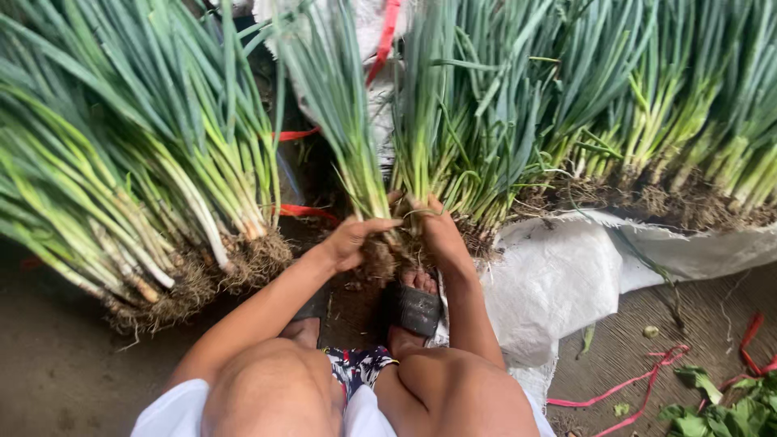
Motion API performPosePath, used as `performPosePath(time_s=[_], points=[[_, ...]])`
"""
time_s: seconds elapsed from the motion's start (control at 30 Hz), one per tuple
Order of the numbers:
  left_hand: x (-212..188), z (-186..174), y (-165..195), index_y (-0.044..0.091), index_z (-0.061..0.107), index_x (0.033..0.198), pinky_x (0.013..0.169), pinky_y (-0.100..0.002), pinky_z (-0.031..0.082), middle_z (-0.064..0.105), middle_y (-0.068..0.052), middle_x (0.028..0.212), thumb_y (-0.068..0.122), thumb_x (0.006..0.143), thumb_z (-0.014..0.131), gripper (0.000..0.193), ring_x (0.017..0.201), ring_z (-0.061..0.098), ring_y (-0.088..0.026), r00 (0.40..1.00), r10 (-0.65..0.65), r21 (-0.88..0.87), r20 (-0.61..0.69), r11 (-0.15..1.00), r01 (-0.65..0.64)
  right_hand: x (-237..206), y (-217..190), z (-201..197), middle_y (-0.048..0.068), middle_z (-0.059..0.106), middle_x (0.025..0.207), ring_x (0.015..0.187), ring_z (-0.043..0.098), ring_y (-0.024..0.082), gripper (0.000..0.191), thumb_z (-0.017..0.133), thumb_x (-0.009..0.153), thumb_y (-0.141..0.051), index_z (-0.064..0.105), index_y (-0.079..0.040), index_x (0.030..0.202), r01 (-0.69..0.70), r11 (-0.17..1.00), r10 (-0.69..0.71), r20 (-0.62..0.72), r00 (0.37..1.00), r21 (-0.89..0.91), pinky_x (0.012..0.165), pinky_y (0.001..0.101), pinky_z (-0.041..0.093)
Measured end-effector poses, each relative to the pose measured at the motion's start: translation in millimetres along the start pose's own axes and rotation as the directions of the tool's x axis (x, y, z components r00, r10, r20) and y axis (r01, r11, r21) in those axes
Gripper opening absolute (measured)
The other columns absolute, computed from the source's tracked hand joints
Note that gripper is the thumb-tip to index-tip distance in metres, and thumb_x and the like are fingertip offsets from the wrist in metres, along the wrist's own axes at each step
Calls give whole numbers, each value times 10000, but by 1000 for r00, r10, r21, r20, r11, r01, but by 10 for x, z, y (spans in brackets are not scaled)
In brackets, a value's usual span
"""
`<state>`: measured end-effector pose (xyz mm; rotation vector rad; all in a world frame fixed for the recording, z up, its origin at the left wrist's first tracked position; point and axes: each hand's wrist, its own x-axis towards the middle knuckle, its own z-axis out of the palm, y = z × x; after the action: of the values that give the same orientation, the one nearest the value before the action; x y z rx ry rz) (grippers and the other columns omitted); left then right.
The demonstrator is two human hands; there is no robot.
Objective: The person sits on the floor among bundles of green onions and trims them by hand, pulling off roots and damaged outer leaves and discarding the trimmings. They align and arrange the cleaned bundles into neat rows on the sacks beside them.
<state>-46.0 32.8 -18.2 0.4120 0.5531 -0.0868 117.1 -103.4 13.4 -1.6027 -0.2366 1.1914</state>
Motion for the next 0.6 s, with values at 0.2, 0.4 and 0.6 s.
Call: performPosePath(time_s=[0.2, 0.4, 0.6], points=[[-18, 101, -125, 86, 669, 1313, 394, -238, 370, 727, -1, 1160, 367, 930, 760, 483, 604, 547, -108, 973, -170, 28, -159, 984, 176, -124, 138, 201, 258, 583, 1261, 1204, 538, 387, 445, 418, 1065, -258, 516, 39, 1382, 292, 712, -290, 112, 950, -638, 1074, 440, 400], [117, 307, -77, 76, 746, 1246, 601, -201, 520, 769, -47, 1129, 222, 886, 831, 398, 853, 715, -47, 997, 66, 121, -32, 991, -61, -99, 161, 43, 178, 611, 1326, 1188, 555, 306, 587, 343, 1086, -412, 524, 7, 1454, 143, 923, -186, -88, 979, -358, 1031, 402, 417], [-34, 381, 1, -3, 782, 965, 371, -292, 314, 719, -101, 835, 261, 779, 884, 339, 521, 517, -141, 987, -17, 537, -158, 838, 101, 41, -287, -1, 103, 718, 1089, 913, 661, 216, 457, 683, 940, -258, 625, 18, 1300, -236, 971, 227, 160, 961, 41, 784, 371, 523]])
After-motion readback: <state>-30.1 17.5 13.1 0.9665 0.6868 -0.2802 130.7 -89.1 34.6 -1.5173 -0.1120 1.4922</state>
